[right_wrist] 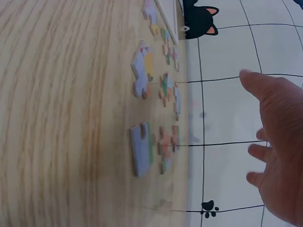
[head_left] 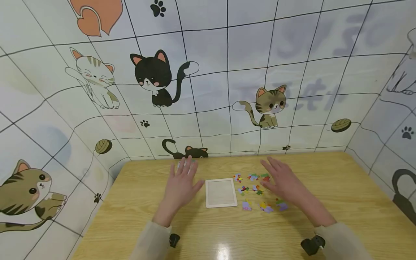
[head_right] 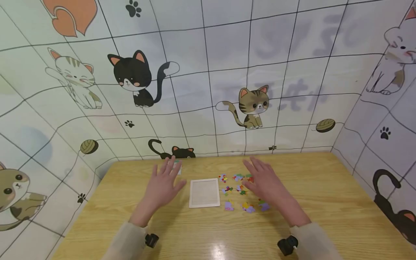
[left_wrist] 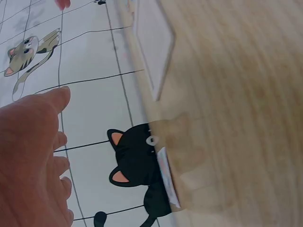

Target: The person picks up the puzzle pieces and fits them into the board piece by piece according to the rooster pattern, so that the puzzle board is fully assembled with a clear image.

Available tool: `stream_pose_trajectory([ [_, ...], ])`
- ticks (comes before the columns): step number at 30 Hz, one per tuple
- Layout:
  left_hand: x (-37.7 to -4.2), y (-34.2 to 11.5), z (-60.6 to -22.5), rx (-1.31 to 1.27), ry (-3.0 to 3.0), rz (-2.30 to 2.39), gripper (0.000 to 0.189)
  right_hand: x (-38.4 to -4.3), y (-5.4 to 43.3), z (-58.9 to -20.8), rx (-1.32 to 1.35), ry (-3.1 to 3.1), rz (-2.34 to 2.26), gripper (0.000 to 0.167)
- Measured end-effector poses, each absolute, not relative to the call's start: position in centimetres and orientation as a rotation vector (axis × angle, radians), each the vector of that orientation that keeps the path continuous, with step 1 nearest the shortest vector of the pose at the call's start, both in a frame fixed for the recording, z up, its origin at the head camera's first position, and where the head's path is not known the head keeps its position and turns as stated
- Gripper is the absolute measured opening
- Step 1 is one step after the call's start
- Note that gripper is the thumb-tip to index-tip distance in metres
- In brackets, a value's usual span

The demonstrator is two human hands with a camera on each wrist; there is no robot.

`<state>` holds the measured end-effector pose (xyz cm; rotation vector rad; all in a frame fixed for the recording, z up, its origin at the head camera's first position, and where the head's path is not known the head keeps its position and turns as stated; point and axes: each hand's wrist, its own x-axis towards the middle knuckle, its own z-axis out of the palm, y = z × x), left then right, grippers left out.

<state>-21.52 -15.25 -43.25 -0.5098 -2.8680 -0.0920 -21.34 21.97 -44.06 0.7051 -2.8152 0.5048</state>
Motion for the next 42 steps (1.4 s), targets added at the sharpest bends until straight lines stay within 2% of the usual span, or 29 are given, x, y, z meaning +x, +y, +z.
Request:
stream_pose_trajectory([
  [8, -21.0, -15.6, -45.3, -0.588, -2.847, 0.027, 0.071, -22.8, 20.9, -45.7, 0.811, -2.813, 0.789, 0.062],
  [16, -20.9, -15.7, -46.8, -0.759, -2.953, -0.278, 0.073, -24.5, 19.4, -47.3, 0.758, -2.846, 1.031, 0.049],
  [30, -21.4, -16.5, -48.3, -0.871, -3.041, -0.381, 0.077, -28.3, 17.0, -48.4, 0.793, -2.963, 1.248, 0.044],
  [36, -21.8, -16.8, -48.6, -0.899, -3.072, -0.456, 0.083, -29.5, 16.5, -48.7, 0.891, -2.941, 1.236, 0.037],
  [42, -22.1, -17.0, -48.7, -0.919, -3.116, -0.493, 0.086, -30.1, 16.5, -48.9, 0.923, -2.945, 1.342, 0.037],
])
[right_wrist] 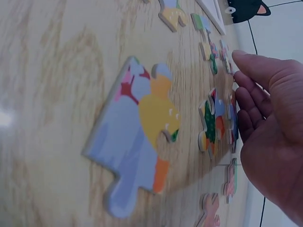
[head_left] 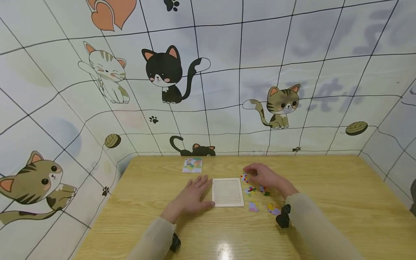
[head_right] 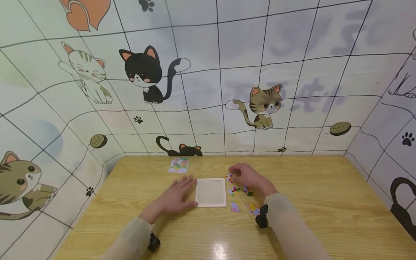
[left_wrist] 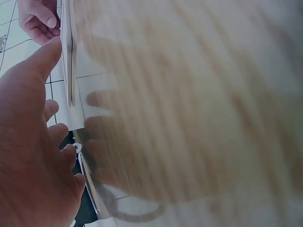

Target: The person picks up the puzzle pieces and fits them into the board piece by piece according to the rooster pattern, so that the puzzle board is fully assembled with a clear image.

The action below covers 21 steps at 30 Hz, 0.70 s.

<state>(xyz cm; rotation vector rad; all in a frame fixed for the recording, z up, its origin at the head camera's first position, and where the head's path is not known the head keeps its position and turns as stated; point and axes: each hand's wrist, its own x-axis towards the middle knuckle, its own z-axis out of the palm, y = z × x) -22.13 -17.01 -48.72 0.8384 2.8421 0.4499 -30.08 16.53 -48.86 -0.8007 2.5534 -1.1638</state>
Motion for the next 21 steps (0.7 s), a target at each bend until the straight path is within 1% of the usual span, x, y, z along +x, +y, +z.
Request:
stream_pose_trajectory([
  [5, -22.29, -17.15, -49.03, 0.833, 2.805, 0.474, 0.084, -30.34, 16.64, -49.18, -0.722, 2.508, -1.206, 0.040],
  [15, -22.39, -17.15, -49.45, 0.848, 2.797, 0.431, 0.083, -30.17, 16.72, -49.56, -0.707, 2.494, -1.213, 0.041],
  [21, -22.58, -17.05, -49.40, 0.843, 2.787, 0.432, 0.084, -30.20, 16.80, -49.59, -0.717, 2.529, -1.188, 0.034],
])
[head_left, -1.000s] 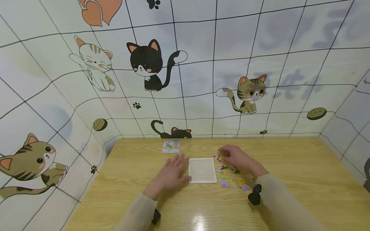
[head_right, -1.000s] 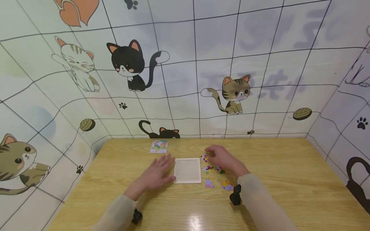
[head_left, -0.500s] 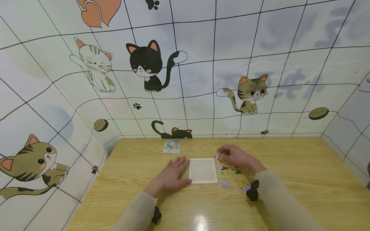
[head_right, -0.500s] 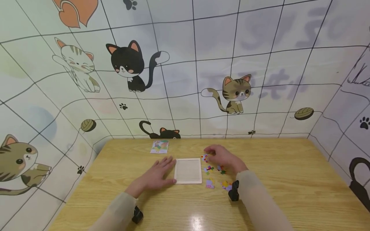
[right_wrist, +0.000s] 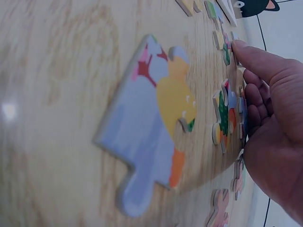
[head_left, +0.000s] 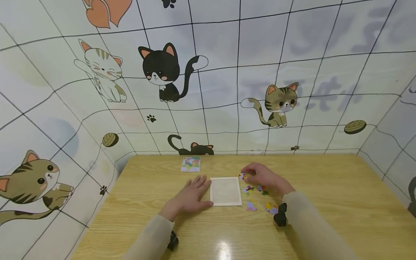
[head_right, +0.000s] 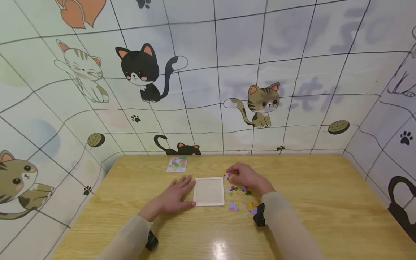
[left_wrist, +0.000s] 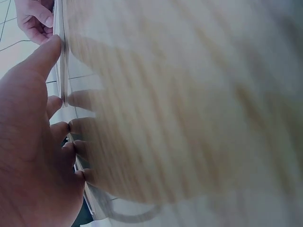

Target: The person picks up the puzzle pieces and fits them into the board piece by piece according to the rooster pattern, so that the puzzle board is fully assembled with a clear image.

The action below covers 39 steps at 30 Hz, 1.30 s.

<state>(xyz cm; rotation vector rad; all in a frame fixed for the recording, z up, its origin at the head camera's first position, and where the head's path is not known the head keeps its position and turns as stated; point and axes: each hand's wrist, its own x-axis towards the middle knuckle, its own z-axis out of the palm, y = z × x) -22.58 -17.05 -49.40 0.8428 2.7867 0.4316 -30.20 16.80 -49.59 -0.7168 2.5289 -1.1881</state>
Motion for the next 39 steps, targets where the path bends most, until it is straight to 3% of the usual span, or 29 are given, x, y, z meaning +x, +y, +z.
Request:
stream_pose_trajectory([
  [25, -22.73, -16.96, -49.24, 0.805, 2.744, 0.445, 0.083, -30.38, 16.40, -49.50, -0.713, 2.531, -1.246, 0.027],
  [39, -22.21, -16.61, -48.81, 0.852, 2.763, 0.227, 0.082, -30.16, 16.28, -48.74, -0.607, 2.581, -1.289, 0.009],
])
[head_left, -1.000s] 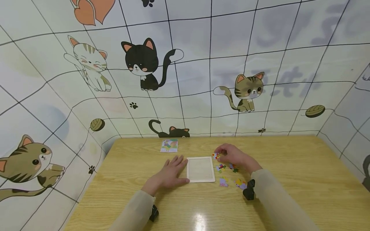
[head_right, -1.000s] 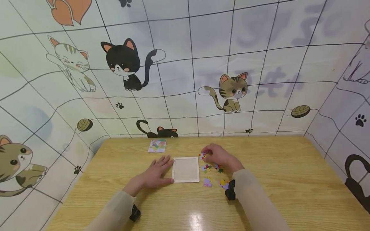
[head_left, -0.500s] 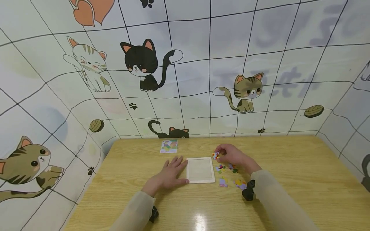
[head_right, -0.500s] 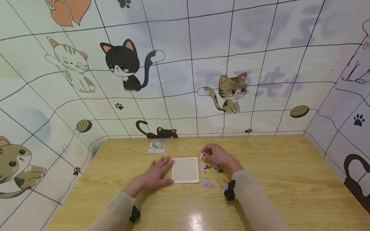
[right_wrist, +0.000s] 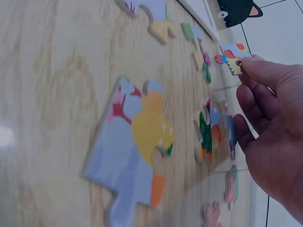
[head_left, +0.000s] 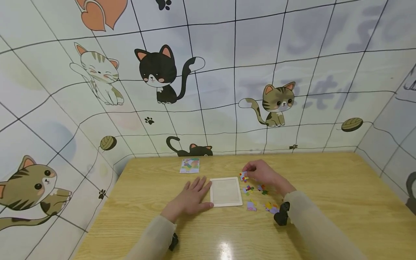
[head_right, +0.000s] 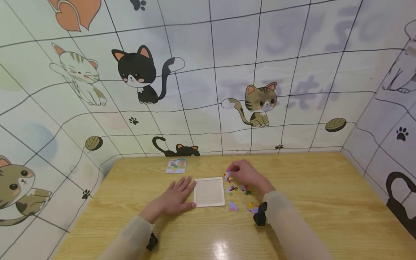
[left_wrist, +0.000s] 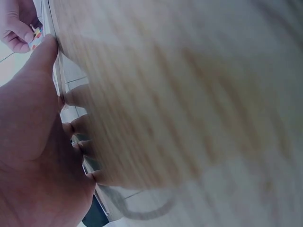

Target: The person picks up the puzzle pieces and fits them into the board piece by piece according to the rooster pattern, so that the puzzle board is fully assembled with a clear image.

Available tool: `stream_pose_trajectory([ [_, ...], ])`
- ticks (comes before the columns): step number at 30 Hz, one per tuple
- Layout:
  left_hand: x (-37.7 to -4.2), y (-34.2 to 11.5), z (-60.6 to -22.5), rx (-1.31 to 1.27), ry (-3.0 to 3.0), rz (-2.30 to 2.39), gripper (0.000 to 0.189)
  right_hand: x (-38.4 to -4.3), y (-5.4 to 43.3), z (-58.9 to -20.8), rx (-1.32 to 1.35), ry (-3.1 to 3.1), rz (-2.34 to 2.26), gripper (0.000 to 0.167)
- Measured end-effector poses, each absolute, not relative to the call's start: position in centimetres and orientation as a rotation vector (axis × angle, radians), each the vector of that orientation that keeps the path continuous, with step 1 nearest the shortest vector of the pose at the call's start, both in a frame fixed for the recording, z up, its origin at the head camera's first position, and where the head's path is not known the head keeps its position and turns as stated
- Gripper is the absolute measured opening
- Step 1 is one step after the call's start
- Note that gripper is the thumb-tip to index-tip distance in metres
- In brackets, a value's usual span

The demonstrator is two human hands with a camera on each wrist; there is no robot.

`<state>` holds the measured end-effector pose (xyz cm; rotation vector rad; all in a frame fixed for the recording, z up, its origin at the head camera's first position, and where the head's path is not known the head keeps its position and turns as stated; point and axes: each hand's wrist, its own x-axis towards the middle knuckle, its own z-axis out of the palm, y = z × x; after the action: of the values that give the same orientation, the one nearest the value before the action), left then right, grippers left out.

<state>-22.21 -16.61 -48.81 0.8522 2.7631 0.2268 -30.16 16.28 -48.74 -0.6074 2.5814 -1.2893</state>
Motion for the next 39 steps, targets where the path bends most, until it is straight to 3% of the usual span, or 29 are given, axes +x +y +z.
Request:
stream_pose_trajectory([
  [13, -22.4, -16.8, -49.0, 0.844, 2.757, 0.256, 0.082, -29.0, 13.2, -47.3, -0.454, 2.396, -1.581, 0.021],
  [39, -22.6, -16.8, -48.8, 0.802, 2.726, 0.293, 0.084, -27.6, 5.3, -49.3, -0.311, 2.503, -1.574, 0.009],
])
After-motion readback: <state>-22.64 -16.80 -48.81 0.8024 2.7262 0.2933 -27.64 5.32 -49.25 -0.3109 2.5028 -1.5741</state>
